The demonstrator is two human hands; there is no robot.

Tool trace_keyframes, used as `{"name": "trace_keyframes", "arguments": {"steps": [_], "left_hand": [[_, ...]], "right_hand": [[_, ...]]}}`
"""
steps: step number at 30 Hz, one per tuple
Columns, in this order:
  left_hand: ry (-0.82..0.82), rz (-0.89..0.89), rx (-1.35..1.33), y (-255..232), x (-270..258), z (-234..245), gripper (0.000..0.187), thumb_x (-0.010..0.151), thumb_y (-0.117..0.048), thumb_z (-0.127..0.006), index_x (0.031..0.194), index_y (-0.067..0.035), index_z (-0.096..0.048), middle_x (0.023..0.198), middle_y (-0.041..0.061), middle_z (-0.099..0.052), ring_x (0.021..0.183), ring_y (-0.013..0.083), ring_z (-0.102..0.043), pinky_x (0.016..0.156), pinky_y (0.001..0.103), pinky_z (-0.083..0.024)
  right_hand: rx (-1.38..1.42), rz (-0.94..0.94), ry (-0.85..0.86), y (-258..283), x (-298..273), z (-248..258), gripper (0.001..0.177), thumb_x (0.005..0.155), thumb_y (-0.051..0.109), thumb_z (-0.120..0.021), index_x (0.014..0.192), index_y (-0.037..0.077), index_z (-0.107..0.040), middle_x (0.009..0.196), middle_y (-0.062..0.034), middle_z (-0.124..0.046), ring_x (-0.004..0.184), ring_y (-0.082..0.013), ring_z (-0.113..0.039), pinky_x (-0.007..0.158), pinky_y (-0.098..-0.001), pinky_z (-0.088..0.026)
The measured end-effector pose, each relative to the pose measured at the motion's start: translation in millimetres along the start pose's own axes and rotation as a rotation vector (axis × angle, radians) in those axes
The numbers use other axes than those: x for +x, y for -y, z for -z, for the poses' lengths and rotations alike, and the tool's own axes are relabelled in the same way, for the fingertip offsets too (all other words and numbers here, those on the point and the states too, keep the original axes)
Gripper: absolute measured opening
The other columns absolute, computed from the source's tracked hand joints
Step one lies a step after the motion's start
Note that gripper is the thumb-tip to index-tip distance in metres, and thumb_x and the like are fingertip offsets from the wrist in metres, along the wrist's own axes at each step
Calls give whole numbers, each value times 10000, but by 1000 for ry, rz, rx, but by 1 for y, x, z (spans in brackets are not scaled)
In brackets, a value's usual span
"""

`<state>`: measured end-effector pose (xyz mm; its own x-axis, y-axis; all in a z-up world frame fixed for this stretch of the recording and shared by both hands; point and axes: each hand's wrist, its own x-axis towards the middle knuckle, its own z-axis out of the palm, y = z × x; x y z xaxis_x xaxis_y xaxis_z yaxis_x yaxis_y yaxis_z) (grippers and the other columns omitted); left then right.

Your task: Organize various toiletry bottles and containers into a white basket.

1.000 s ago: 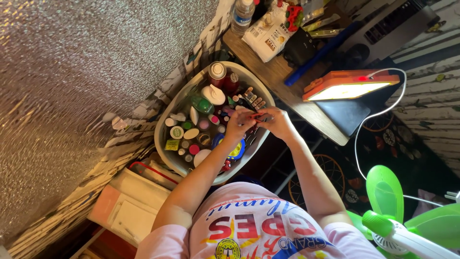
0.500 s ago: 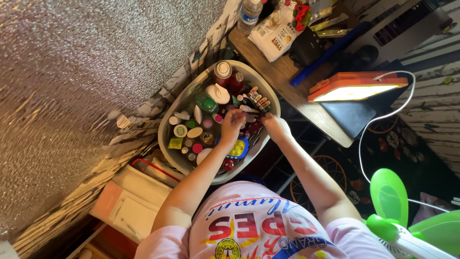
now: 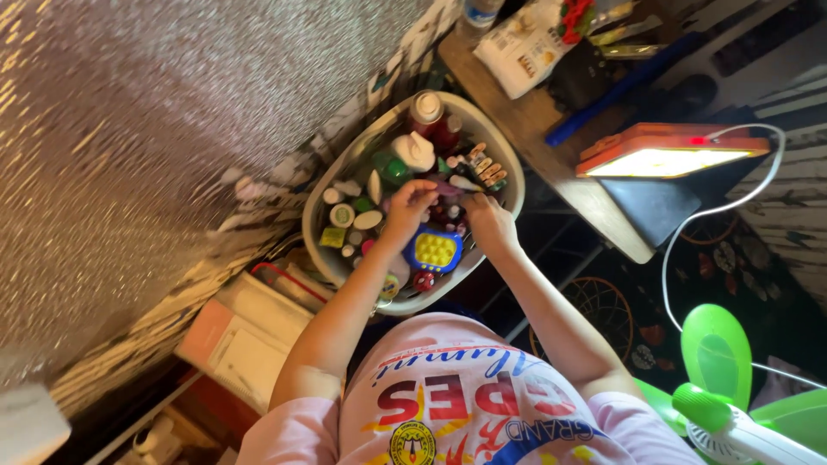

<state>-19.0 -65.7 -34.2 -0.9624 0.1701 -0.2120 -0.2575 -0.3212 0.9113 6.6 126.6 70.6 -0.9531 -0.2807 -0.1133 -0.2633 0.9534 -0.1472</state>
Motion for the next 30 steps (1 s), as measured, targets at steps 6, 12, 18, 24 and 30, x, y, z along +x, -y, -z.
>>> {"name": "trace_keyframes", "arguments": {"steps": [6,12,18,24,30], "left_hand": [[19,-17,112,-42,-42,59,149,993,-103,-696,1123,-30,-694,999,29,-753,908,97,-724,815,230,-580],[-78,-66,123,-13,-84,96,136,981,-74,-703,1100,-9,-703,924,26,-727,833,95,-681,741,230,-548],[-106,74,208,3,-110,91,152,965,-88,-716,1105,-28,-714,897,20,-726,794,84,-666,712,225,-540],[4,-22,376,11,-110,81,225,931,-88,-747,1139,-11,-709,1000,28,-758,917,119,-711,846,285,-575],[304,-104,146,-11,-90,37,649,964,-116,-785,1487,-12,-416,1366,101,-622,1224,181,-643,1015,317,-543]], "right_hand": [[198,12,196,37,-15,-23,476,855,334,-763,1275,128,-676,1317,-111,-643,1181,-317,-621,934,-430,-542],[146,2,365,73,-19,-20,1146,600,663,-883,1476,68,-446,1368,-171,-568,1297,-355,-507,1074,-497,-417],[88,-53,282,84,-27,-37,1228,549,583,-911,1493,16,-366,1379,-164,-569,1320,-326,-506,1084,-506,-345],[202,-93,140,86,-33,-12,1235,498,536,-930,1477,15,-387,1353,-176,-589,1285,-333,-536,1070,-507,-346],[448,-206,78,76,-28,60,1182,517,454,-928,1469,-2,-398,1310,-197,-625,1238,-366,-604,1032,-504,-423]]}}
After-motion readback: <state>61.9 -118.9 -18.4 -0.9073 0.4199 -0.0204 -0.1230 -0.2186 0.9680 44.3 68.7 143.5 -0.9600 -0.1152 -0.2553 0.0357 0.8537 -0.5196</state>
